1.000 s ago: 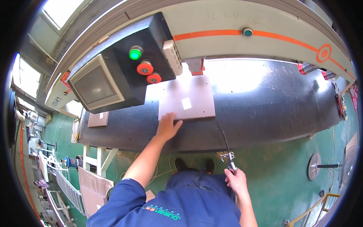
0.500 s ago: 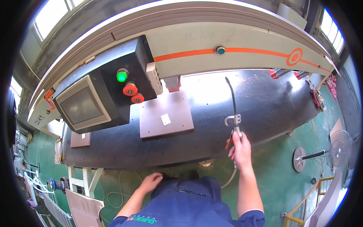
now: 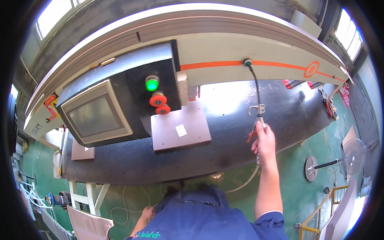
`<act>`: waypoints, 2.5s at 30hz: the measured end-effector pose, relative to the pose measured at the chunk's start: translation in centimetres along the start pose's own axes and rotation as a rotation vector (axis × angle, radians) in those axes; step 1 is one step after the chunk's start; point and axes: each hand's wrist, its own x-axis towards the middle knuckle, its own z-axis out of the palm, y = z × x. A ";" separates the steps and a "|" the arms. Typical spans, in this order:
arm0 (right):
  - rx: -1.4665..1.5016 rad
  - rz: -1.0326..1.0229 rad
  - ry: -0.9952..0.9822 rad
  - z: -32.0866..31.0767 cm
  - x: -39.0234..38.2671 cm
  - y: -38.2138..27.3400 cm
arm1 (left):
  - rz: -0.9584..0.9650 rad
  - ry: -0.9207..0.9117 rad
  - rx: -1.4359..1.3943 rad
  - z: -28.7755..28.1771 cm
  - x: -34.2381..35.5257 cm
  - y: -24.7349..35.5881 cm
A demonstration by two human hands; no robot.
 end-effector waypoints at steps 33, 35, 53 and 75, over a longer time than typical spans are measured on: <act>-0.128 -0.063 0.130 -1.5 2.6 1.8 | 0.326 0.022 0.143 -0.6 1.7 8.3; -0.148 -0.047 0.113 -2.0 3.1 1.4 | 0.360 0.009 0.174 -2.3 -0.1 11.3; -0.388 0.462 -0.323 8.9 -13.2 6.0 | 0.653 0.909 0.562 -26.3 8.1 27.9; -0.737 0.009 -0.961 29.5 -17.9 7.6 | 0.914 0.828 0.469 -10.2 -4.5 20.7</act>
